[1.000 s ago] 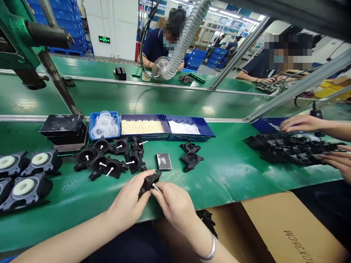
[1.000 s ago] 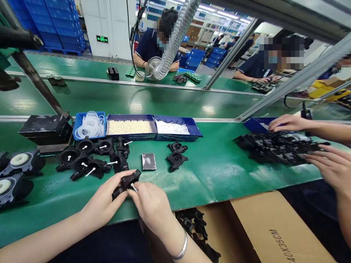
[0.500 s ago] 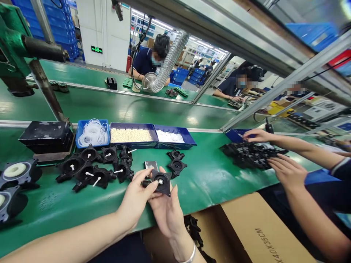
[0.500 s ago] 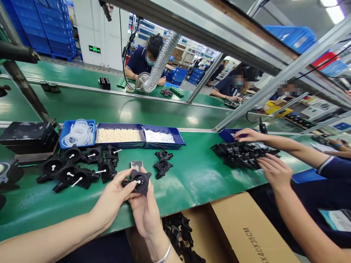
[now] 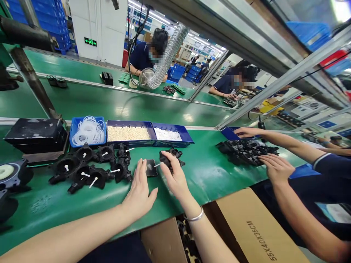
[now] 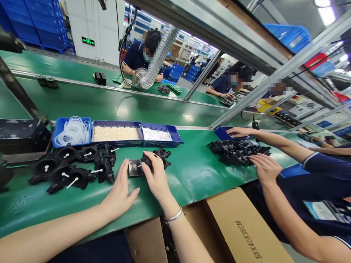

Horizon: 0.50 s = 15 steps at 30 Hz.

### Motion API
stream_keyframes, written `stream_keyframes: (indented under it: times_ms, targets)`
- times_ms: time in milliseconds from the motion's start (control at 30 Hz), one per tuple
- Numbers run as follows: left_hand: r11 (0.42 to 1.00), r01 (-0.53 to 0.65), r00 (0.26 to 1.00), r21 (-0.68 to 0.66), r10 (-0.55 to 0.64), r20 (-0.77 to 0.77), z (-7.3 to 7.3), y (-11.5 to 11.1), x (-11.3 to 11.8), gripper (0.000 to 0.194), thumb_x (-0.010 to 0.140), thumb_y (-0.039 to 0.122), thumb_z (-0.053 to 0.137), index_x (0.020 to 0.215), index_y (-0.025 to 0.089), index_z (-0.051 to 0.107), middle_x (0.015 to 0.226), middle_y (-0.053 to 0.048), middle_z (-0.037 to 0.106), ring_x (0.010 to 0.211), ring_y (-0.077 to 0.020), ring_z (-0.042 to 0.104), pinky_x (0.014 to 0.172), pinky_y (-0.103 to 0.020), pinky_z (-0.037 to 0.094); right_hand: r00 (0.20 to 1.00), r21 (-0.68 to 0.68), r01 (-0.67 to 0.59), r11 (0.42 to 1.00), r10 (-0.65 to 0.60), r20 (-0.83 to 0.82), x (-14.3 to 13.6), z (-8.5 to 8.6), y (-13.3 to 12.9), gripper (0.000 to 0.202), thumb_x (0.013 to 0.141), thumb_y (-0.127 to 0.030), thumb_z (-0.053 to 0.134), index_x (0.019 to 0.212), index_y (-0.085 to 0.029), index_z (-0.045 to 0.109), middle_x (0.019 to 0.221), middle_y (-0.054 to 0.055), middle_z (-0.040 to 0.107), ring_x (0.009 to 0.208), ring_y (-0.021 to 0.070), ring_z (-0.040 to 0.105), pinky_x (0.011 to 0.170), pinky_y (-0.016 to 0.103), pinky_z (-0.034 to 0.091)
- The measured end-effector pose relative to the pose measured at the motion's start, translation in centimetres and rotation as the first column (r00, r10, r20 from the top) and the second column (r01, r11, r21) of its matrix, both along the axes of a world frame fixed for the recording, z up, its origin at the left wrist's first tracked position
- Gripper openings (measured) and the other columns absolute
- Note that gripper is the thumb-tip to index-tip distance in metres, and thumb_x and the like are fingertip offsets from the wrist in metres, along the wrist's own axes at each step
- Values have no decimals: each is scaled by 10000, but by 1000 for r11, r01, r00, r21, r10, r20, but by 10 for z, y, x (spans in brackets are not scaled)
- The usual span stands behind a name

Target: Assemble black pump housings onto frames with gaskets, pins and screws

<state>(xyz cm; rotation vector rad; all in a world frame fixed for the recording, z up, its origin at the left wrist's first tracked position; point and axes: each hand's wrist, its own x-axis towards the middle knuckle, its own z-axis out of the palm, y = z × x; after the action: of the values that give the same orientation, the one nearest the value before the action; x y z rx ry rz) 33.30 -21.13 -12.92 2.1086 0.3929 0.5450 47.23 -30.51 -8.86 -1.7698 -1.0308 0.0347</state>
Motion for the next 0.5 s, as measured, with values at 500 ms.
stream_keyframes:
  times_ms: [500]
  targets:
    - [954,13,994,-301,-44,-98,2,5,7,925,819,89,535,1595,108,32,1679,-212,62,1564,-292,96,1281,-530,156,901,-295,-127,947,234,364,16,3,11,384,985,-307,544,1367,-282,564,1307,128,578,1315,319,463,1106,576,413]
